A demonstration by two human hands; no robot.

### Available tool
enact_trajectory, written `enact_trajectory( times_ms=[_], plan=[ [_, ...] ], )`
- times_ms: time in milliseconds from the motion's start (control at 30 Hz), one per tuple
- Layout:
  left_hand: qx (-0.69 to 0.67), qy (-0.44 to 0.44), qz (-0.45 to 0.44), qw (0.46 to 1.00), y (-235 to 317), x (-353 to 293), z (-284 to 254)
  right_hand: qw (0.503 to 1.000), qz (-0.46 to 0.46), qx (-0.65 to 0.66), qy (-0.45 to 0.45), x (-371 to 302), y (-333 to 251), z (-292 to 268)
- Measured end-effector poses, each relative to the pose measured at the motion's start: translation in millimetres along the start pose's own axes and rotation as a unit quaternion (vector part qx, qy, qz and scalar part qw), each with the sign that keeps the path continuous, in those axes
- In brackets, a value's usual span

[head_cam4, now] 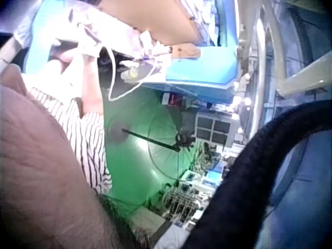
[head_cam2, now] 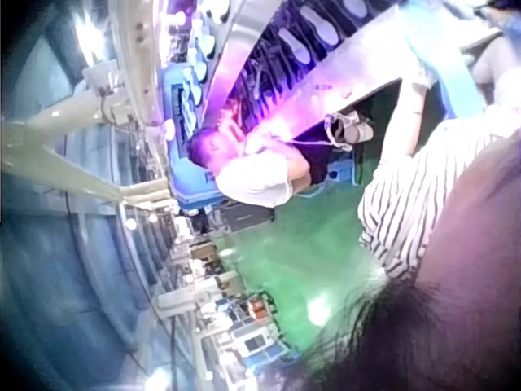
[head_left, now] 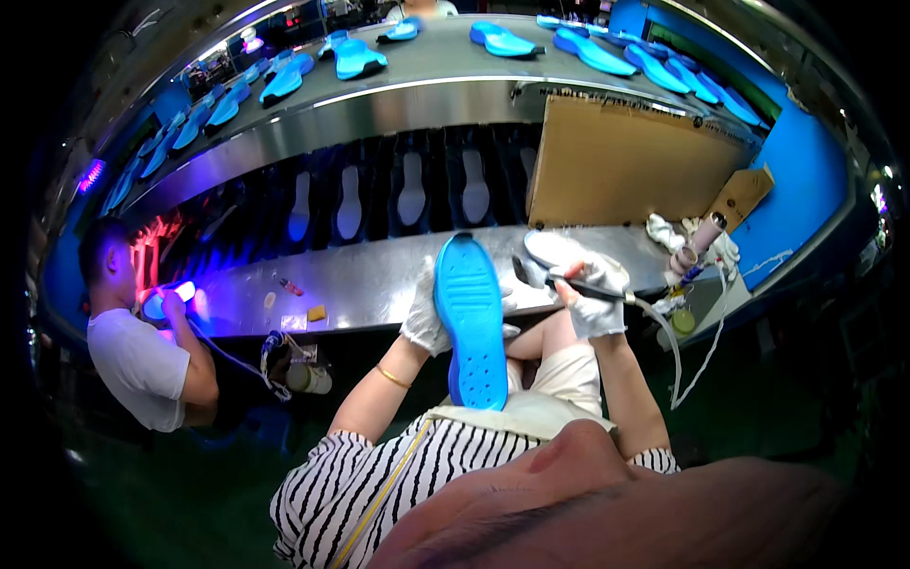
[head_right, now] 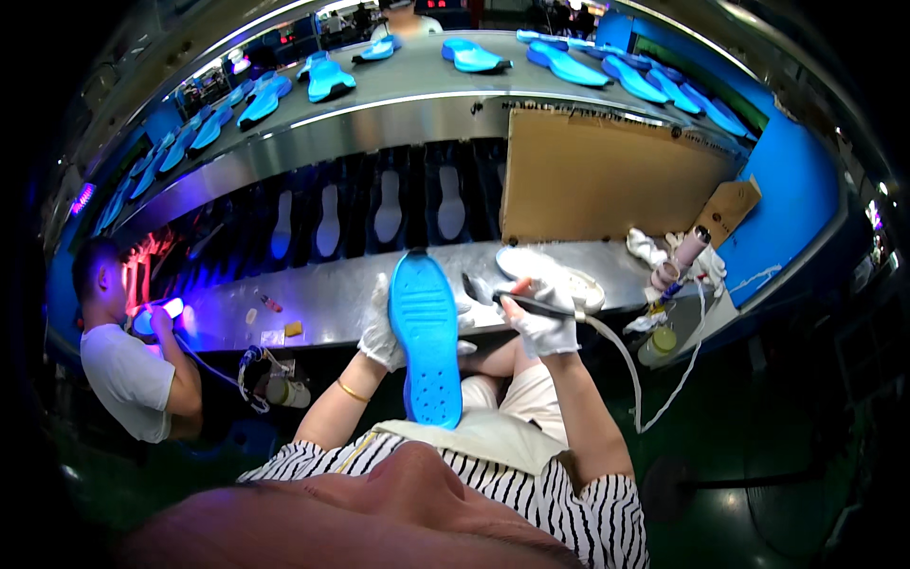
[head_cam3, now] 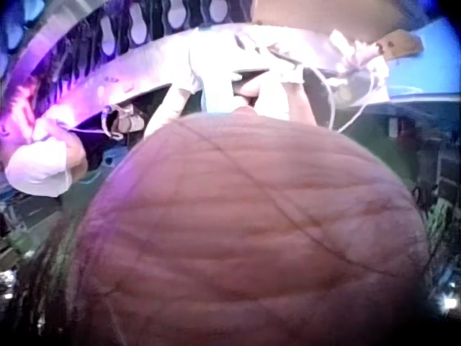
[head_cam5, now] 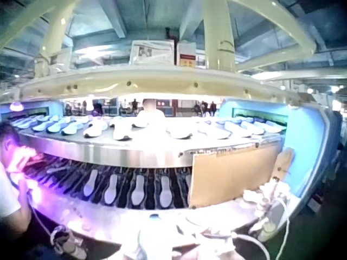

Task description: The person applies adhesive to blue shoe soles using a brush-tipped tool. They hold each sole in one gloved hand, brush the liquid onto the surface, and reach for new soles from a conveyor belt.

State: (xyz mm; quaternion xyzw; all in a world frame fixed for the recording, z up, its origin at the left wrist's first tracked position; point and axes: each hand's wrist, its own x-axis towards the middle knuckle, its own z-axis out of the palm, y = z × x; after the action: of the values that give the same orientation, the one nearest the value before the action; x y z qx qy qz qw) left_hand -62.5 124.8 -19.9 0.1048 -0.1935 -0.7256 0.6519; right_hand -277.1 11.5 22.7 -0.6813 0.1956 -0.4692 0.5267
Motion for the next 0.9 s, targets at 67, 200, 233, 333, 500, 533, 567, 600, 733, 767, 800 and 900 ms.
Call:
enact_trajectory(
  times_ms=[67, 200, 233, 333, 500, 533, 567, 600, 733, 767, 800, 900],
  plan=[
    [-0.032, -0.007, 0.002, 0.999, -6.7, 5.8, 6.4, 0.999, -0.028, -0.010, -0.022, 3.8, 1.4, 11.7],
    [0.029, 0.018, 0.073, 0.997, -31.5, 19.6, 20.4, 0.998, -0.053, 0.024, -0.007, 11.3, -1.9, 25.5],
    [0.055, 0.056, 0.092, 0.993, -39.8, 22.1, 23.1, 0.998, -0.057, 0.007, -0.004, 10.6, -4.3, 27.2],
    [0.055, 0.078, 0.087, 0.992, -57.6, 29.4, 26.8, 0.985, -0.121, -0.124, 0.017, 4.4, -11.6, 34.9],
    [0.028, 0.086, 0.062, 0.994, -61.2, 36.1, 18.5, 0.998, -0.043, 0.035, -0.029, -13.8, -18.4, 40.9],
    [0.045, 0.054, 0.071, 0.995, -60.8, 37.7, 15.6, 1.000, -0.027, 0.011, 0.009, -14.0, -18.1, 37.4],
    [0.046, 0.040, 0.079, 0.995, -60.6, 38.5, 12.8, 1.000, -0.020, -0.017, 0.015, -15.0, -16.4, 34.3],
    [0.081, 0.056, 0.075, 0.992, -58.6, 38.4, 9.9, 1.000, 0.002, 0.000, 0.019, -14.3, -14.8, 29.1],
    [0.103, 0.116, 0.050, 0.987, -53.0, 39.4, 7.9, 0.989, -0.113, -0.090, -0.039, -20.7, 0.4, 22.8],
    [0.093, 0.124, 0.037, 0.987, -51.3, 39.6, 9.2, 0.983, -0.123, -0.120, -0.071, -25.8, 3.9, 21.4],
    [0.080, 0.115, 0.046, 0.989, -50.2, 39.3, 10.9, 0.993, -0.086, -0.043, -0.073, -30.2, 7.6, 20.5],
    [0.109, 0.173, 0.035, 0.978, -47.1, 38.5, 15.9, 0.998, -0.020, 0.012, -0.052, -39.3, 13.5, 15.4]
  ],
)
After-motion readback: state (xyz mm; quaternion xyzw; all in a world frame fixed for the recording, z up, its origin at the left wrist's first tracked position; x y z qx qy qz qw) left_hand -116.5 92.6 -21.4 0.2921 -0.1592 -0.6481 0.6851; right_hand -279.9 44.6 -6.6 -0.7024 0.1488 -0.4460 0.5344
